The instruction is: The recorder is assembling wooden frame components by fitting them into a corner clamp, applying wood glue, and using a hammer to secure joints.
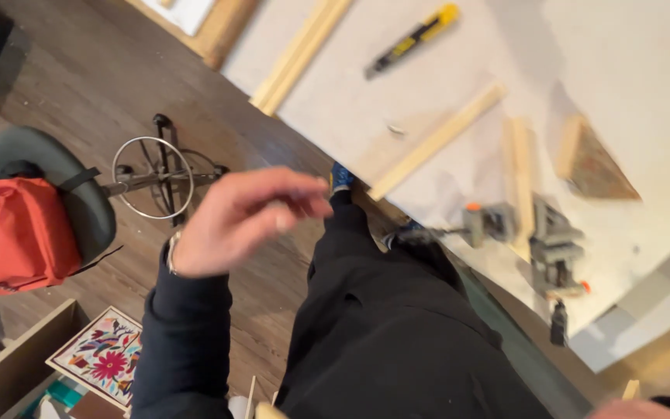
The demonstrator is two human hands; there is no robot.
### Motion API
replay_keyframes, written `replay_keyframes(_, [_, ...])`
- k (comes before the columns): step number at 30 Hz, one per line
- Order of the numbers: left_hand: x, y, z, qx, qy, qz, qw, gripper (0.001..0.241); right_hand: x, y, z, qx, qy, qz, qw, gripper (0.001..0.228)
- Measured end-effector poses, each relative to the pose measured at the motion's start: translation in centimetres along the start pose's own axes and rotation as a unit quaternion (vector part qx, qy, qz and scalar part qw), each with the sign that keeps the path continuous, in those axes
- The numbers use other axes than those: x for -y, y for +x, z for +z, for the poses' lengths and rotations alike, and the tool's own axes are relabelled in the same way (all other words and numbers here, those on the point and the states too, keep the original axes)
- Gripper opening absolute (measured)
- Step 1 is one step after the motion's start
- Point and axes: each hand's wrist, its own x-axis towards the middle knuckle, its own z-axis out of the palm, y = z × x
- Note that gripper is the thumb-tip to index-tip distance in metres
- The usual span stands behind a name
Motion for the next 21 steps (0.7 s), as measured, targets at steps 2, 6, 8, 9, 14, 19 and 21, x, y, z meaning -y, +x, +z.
replay_keyframes(2, [-2.9, -0.7, -1.5, 0.030, 0.021, 0.067, 0.997, 0.056, 0.4, 7.8, 0.8, 0.017, 0.002, 0.001, 1.000, 0.040])
replay_keyframes(6, [-5.2, -1.0, -2.1, 0.048, 0.160, 0.183, 0.969, 0.064, 2.4, 19.9, 3.4, 0.053, 0.012, 0.018, 0.998, 0.043])
replay_keyframes(8, [-2.4, -2.3, -2.3, 0.008, 0.221, 0.169, 0.960, 0.052, 2.6, 24.3, 4.7, 0.072, 0.003, 0.029, 0.997, 0.046])
replay_keyframes(9, [-1.1, -2.8, -2.3, -0.028, 0.284, 0.156, 0.946, 0.040, 2.7, 26.4, 5.3, 0.085, -0.006, 0.038, 0.996, 0.049])
replay_keyframes(14, [0.5, -3.8, -4.4, -0.072, 0.313, 0.128, 0.938, 0.030, 1.4, 29.8, 7.6, 0.097, -0.006, 0.017, 0.995, 0.046])
replay_keyframes(19, [0.8, -3.5, -5.5, -0.104, 0.296, 0.120, 0.942, 0.045, 1.1, 31.9, 8.7, 0.095, 0.001, 0.008, 0.995, 0.046])
replay_keyframes(21, [1.8, -3.5, -6.0, -0.110, 0.336, 0.111, 0.929, 0.031, 1.0, 32.5, 9.0, 0.089, 0.001, 0.001, 0.996, 0.045])
